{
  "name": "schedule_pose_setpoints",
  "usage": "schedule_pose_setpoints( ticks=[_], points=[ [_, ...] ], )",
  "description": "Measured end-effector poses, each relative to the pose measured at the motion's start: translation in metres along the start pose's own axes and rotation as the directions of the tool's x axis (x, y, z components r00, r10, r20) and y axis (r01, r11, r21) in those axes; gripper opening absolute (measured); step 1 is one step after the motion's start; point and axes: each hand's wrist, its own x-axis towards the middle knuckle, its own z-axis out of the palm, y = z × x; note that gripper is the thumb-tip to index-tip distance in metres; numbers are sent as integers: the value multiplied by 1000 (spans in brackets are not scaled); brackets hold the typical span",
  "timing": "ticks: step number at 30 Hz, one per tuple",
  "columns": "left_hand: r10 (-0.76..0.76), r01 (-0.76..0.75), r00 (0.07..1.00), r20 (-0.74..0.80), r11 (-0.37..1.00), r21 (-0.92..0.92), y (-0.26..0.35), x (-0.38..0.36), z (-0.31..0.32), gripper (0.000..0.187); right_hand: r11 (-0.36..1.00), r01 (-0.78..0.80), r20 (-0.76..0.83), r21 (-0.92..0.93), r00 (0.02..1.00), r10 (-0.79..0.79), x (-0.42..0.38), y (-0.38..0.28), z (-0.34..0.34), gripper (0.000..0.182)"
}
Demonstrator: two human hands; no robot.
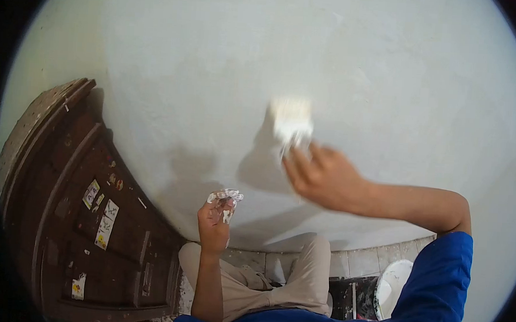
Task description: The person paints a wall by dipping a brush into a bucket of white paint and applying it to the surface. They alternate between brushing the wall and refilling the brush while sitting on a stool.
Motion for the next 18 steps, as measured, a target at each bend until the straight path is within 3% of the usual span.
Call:
schedule_pose_setpoints(
  ticks=[1,4,6,8,10,12,14,15,16,17,18],
  points=[
    [12,-12,1000,1,1000,0,-3,-1,1,15,976,6,210,216,976,-53,-9,-8,-3,21],
    [51,-51,999,0,999,-3,-2,-3,10,15,931,-150,167,334,981,99,-11,17,-10,20],
    [66,-66,998,5,998,-22,-15,-6,6,15,850,-305,12,430,943,333,2,66,-30,18],
    [49,-48,999,14,998,-36,-15,-5,11,15,873,-329,-260,359,864,432,11,92,-62,13],
    [0,1,1000,24,999,-41,-3,-8,26,15,928,-326,-484,178,792,371,12,106,-80,15],
    [32,-31,998,50,999,-22,-4,-10,31,16,942,-331,-562,48,771,299,9,112,-81,18],
    [35,-34,997,62,999,-19,-7,-13,33,16,953,-294,-421,-72,875,238,-4,92,-34,13],
    [21,-20,998,62,1000,-24,-10,-14,33,16,963,-179,-352,-204,931,98,-15,68,-16,13],
    [9,-7,998,64,999,-31,-11,-17,33,16,973,-91,-365,-210,931,8,-27,45,5,14],
    [4,-4,998,69,1000,-3,-11,-18,32,17,994,-15,-222,-110,975,-10,-40,22,7,15],
    [-3,1,997,73,1000,24,-10,-20,30,18,976,-62,33,209,998,56,-51,5,0,16]
  ],
)
